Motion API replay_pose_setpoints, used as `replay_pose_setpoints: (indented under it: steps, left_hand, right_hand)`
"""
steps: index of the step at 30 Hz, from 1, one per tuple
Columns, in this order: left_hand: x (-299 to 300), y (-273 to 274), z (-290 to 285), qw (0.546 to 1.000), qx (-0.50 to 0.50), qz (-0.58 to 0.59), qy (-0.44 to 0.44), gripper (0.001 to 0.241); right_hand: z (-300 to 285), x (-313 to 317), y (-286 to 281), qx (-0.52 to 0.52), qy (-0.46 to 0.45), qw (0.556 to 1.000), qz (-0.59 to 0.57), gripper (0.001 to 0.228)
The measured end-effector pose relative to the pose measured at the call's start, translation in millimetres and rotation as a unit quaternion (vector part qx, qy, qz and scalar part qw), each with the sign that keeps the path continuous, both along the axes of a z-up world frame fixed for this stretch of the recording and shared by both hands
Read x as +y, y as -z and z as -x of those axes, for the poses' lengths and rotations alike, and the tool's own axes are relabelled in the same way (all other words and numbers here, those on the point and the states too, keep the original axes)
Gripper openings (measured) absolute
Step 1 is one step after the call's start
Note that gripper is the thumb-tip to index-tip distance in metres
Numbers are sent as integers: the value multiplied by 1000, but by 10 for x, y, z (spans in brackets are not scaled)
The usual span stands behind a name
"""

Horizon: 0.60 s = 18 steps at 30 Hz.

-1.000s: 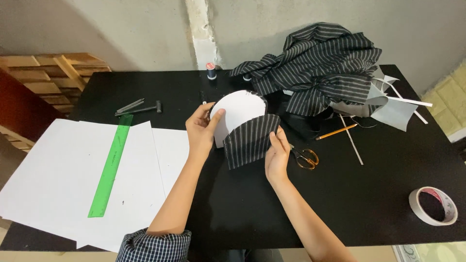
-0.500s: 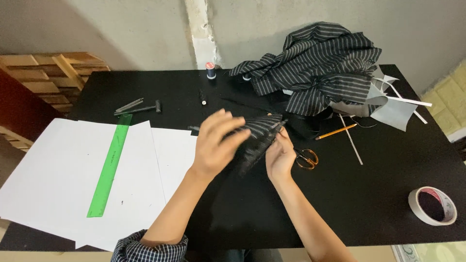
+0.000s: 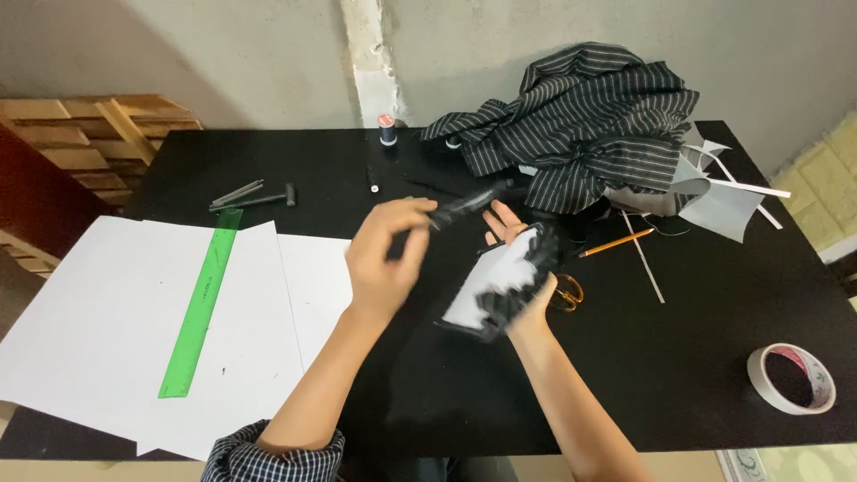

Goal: Tracing a template onto striped fabric with a pencil and cutting it out with scissors.

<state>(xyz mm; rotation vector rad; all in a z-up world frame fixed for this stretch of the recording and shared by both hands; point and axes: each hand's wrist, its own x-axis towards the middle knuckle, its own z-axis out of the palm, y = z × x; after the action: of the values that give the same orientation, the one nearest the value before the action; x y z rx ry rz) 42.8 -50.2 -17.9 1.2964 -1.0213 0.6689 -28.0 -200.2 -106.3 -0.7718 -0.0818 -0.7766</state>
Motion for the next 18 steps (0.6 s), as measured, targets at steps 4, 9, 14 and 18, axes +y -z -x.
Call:
replay_pose_setpoints:
  steps: [4, 9, 14, 18]
  left_hand:
    - [-13, 10, -156, 986, 154, 22, 64, 8]
    - [-32, 114, -293, 953, 282, 53, 98, 13]
    - [-116, 432, -556, 944, 314, 45, 93, 13]
    - [-146, 611, -669, 930, 351, 40, 99, 12]
  right_hand:
    - [16, 121, -102, 64, 87, 994, -1, 15]
    - [-5, 56, 35, 95, 90, 990, 47, 13]
    - [-18, 118, 184, 149, 136, 979, 38, 8]
    - [-30, 89, 381, 159, 134, 978, 28, 8]
